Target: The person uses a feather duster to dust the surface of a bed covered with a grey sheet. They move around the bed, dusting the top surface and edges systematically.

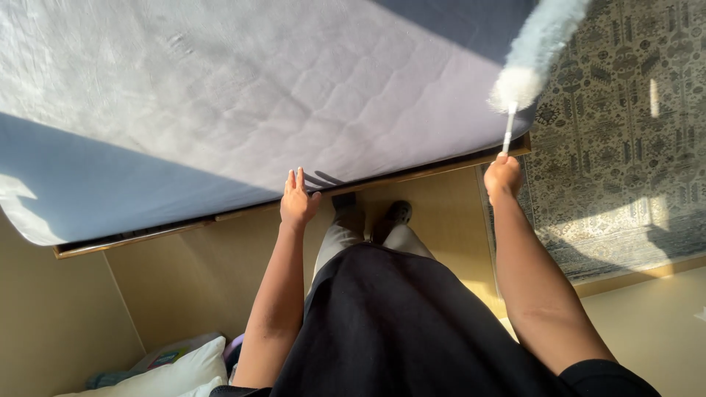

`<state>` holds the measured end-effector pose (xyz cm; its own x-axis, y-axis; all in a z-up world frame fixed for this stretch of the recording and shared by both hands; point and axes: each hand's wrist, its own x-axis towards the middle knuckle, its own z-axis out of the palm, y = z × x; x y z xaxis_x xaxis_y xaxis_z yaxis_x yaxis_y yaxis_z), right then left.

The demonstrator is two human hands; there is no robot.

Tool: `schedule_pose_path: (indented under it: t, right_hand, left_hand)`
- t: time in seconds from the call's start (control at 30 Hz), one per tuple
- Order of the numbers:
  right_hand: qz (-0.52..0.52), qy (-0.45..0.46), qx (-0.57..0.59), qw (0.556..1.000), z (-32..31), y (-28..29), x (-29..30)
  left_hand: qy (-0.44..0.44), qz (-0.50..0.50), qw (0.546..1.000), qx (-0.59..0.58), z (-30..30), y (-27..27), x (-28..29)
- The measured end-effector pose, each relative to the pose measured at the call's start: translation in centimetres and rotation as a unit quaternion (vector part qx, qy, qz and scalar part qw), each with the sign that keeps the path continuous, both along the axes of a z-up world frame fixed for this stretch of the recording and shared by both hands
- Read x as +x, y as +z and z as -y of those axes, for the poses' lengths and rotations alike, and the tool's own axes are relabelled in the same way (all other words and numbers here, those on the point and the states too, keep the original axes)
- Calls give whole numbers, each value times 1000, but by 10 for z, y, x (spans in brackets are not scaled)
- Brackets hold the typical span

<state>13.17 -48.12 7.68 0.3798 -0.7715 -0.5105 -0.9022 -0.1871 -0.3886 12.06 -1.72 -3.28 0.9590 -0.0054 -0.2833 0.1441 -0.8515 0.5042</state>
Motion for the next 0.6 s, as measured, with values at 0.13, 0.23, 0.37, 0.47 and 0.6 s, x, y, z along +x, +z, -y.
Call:
schedule_pose_path:
  t: [0.13,0.23,0.37,0.47,0.6]
  right_hand:
    - [136,81,-154,975,-13,-96,2]
    - [183,192,-117,957,-130,-59,5]
    - [54,489,10,870,-217,-51,23]
    - [28,538,16,843,-213,-39,50]
    - [-3,294,-11,956,-103,-58,87]
  left_hand:
    - [-13,-29,999,-2,4,5,23]
    - [4,-91,996,1,11,10,20]
    - [-60,-138,985,84,22,18,30]
    - [-52,-187,977,93,22,14,28]
    - [-20,-193,979,62,27,13,28]
